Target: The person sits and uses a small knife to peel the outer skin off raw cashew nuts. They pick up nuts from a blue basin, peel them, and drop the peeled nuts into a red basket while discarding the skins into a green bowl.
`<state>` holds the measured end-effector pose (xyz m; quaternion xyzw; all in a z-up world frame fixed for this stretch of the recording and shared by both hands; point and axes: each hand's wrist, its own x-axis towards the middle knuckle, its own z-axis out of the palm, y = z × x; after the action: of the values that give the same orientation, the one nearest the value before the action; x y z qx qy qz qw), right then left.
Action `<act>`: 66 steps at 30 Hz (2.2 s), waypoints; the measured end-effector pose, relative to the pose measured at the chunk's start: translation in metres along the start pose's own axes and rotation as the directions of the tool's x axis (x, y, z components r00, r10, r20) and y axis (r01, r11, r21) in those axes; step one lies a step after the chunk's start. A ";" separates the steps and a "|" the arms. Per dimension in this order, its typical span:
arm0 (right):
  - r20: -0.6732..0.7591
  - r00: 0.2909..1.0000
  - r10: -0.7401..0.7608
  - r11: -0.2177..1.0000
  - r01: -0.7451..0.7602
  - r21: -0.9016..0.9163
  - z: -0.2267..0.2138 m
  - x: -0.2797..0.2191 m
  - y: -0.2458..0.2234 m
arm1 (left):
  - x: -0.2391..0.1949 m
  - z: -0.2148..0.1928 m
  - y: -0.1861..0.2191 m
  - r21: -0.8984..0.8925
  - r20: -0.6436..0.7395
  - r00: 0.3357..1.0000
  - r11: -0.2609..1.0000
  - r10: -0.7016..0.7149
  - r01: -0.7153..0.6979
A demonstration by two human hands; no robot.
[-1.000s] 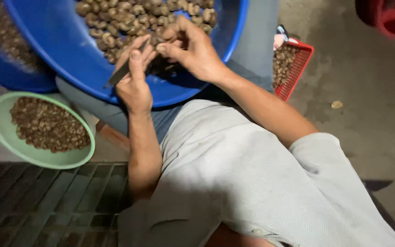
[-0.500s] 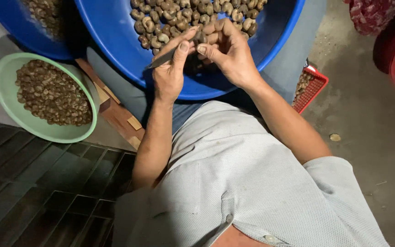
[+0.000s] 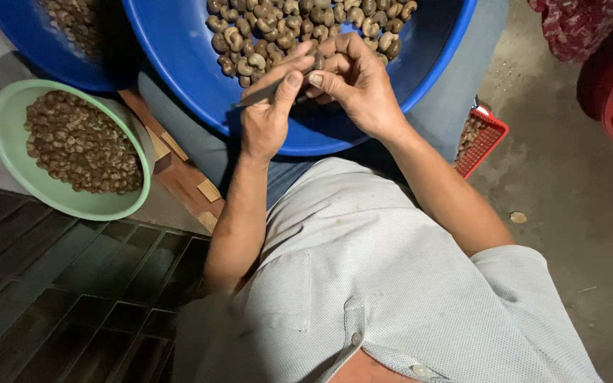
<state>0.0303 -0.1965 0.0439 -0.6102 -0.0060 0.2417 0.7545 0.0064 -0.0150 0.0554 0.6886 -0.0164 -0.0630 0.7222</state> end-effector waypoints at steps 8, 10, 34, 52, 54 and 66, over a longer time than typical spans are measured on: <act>0.019 1.000 -0.004 0.998 0.005 -0.056 0.002 0.000 0.001 | 0.001 -0.001 -0.004 0.146 -0.010 1.000 0.989 0.024 -0.023; 0.003 1.000 -0.003 0.999 0.004 -0.044 0.003 -0.001 -0.002 | 0.001 -0.001 -0.004 0.016 0.049 0.998 0.999 0.034 -0.035; 0.011 0.998 -0.057 0.996 0.056 0.073 0.002 0.002 0.002 | -0.001 0.000 -0.003 -0.005 0.008 0.999 0.999 0.048 -0.048; -0.035 0.995 -0.092 0.992 0.089 -0.088 0.001 0.001 0.006 | 0.002 0.004 -0.004 0.108 -0.083 0.996 0.994 0.008 0.001; -0.040 0.994 -0.101 0.991 0.098 -0.090 -0.001 0.002 0.012 | 0.001 0.004 -0.003 0.069 -0.077 0.997 0.997 -0.010 0.015; -0.036 0.990 -0.137 0.984 0.132 -0.120 -0.001 0.004 0.011 | 0.003 0.003 -0.006 0.151 -0.005 0.999 0.987 0.051 -0.050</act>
<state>0.0297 -0.1942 0.0323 -0.6570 -0.0448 0.1761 0.7317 0.0086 -0.0189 0.0493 0.7410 -0.0352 -0.0401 0.6694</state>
